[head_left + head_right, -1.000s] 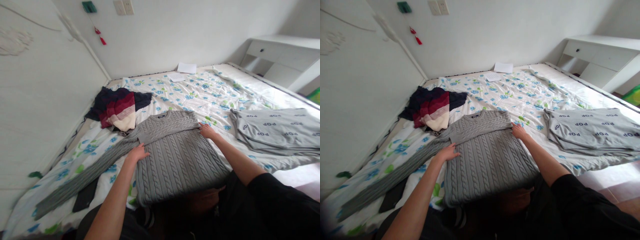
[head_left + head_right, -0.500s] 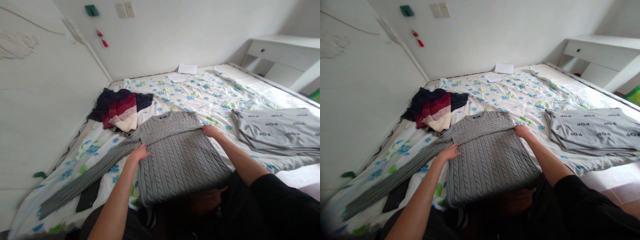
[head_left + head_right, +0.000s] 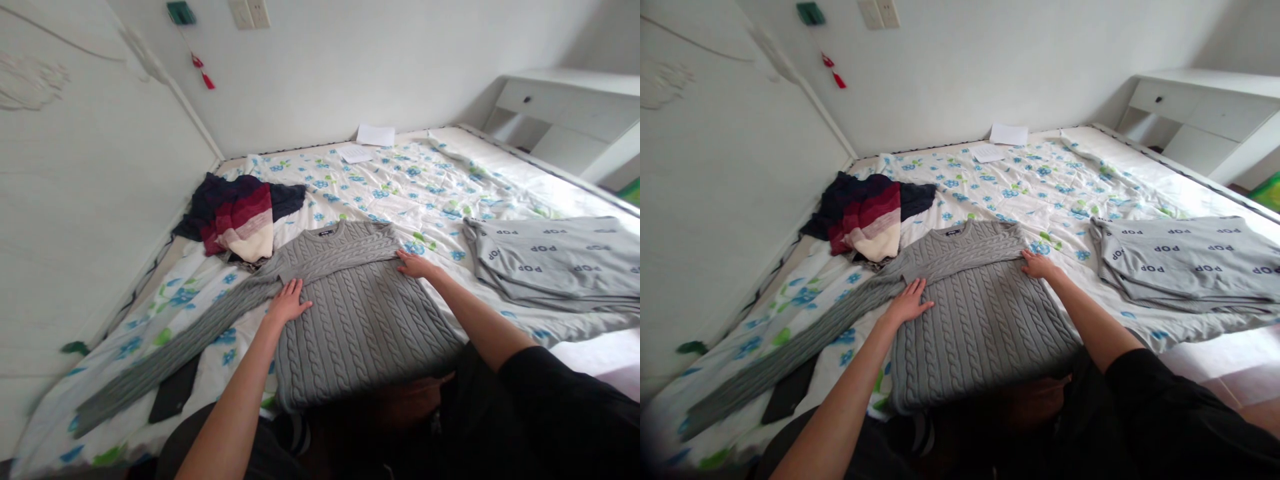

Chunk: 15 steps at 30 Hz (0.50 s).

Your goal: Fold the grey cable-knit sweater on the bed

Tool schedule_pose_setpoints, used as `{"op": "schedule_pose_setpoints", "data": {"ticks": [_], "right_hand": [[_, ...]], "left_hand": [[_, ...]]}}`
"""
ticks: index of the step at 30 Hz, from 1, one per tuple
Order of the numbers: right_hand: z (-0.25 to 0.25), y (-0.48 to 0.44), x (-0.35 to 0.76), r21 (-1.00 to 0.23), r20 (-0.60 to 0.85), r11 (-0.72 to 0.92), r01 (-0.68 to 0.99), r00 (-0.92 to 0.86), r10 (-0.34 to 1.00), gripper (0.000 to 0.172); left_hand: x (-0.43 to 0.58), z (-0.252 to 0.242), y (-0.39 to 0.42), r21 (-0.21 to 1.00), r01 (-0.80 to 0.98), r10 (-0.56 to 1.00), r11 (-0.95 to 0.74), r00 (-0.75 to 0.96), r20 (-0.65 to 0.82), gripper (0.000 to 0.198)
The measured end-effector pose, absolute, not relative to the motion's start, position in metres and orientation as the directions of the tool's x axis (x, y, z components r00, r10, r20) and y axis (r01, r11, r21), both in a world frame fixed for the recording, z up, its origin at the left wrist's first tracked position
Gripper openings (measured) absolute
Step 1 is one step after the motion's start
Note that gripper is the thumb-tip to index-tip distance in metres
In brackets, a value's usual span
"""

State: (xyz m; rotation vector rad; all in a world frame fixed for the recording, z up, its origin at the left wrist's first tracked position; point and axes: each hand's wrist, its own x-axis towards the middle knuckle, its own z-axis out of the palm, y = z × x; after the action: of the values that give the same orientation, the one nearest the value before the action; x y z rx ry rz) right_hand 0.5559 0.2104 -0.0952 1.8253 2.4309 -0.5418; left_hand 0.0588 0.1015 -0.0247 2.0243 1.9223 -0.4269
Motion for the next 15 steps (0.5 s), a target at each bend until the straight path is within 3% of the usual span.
{"op": "schedule_pose_setpoints", "data": {"ticks": [5,9,12,15], "right_hand": [[-0.102,0.210,0.553,-0.259,-0.334,0.205,0.944,-0.287,0.898,0.093],[-0.105,0.208,0.560,-0.258,-0.347,0.231,0.938,-0.314,0.884,0.099],[-0.104,0.210,0.566,-0.259,-0.356,0.261,0.930,-0.343,0.869,0.100],[-0.098,0.211,0.566,-0.265,-0.358,0.291,0.919,-0.374,0.855,0.091]], "left_hand": [[0.028,-0.017,0.107,0.006,0.999,0.882,0.051,-0.042,-0.468,0.097],[-0.034,0.020,0.082,0.117,0.971,0.890,0.209,-0.139,-0.434,0.071],[-0.096,0.047,0.029,0.194,0.895,0.890,0.401,-0.330,-0.316,0.062],[-0.153,0.056,-0.050,0.162,0.776,0.793,0.610,-0.597,-0.125,0.056]]}}
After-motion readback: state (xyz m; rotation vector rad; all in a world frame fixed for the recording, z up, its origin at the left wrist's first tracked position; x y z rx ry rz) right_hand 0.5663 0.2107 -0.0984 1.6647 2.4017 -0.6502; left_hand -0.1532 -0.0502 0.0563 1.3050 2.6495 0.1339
